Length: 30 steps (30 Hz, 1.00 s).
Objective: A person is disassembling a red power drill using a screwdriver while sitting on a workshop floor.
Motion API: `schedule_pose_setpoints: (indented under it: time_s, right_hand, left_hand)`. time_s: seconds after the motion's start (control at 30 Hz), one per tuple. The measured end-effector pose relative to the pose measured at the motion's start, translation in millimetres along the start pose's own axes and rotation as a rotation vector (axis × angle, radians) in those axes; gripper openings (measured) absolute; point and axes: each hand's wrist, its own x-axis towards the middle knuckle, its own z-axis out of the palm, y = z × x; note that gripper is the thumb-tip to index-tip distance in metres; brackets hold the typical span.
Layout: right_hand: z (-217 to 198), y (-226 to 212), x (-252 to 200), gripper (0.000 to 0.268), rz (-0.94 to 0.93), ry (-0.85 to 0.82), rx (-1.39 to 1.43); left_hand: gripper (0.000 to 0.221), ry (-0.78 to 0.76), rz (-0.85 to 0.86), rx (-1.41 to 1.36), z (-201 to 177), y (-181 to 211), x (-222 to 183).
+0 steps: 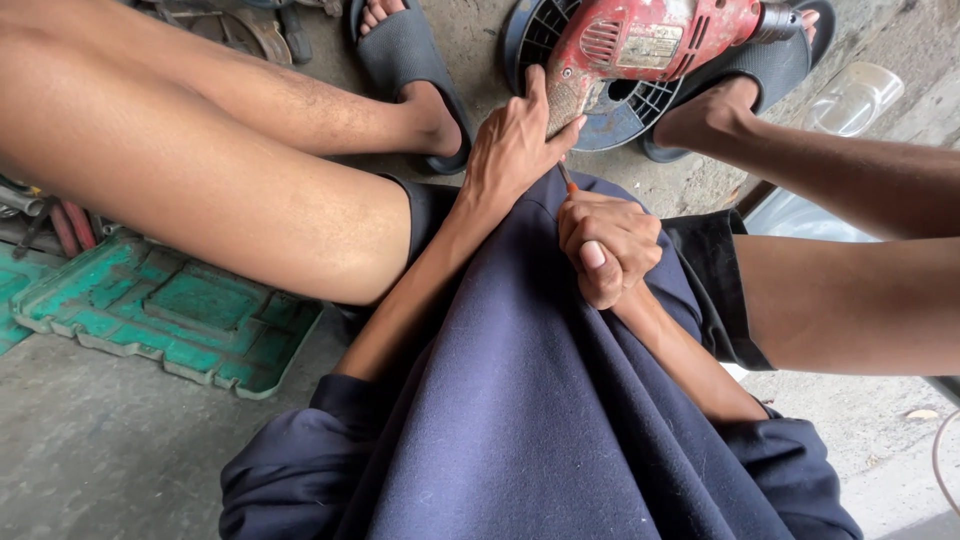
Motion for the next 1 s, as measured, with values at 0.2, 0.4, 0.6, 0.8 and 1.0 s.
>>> schedule_pose_setpoints:
  time_s: [0.2,0.4,0.6,0.8,1.0]
  right_hand:
    - [-9,2,5,0.036,-0.038,-0.141,0.028]
    - [-8,-3,11,0.016,-0.097,-0.517,-0.02]
    - [-18,-60,8,0.034,0.084,-0.403,-0.912]
    - [-29,-81,4,0.028,0.174,-0.543,-1.438]
    - [-48,-80,18,0.04,0.002,-0.956,-1.393]
  left_hand:
    - [0.056,0.0,0.02,-0.05,-3,1,-1]
    - [0.058,0.043,0.066,-0.047,0,-4,-1]
    - [0.057,0.024,0.028,-0.075,-6,-3,-1]
    - [0.063,0.043,0.035,-0.095,-2,-3,-3]
    - [0.059,0.012,0.014,-0.147,-5,0,0]
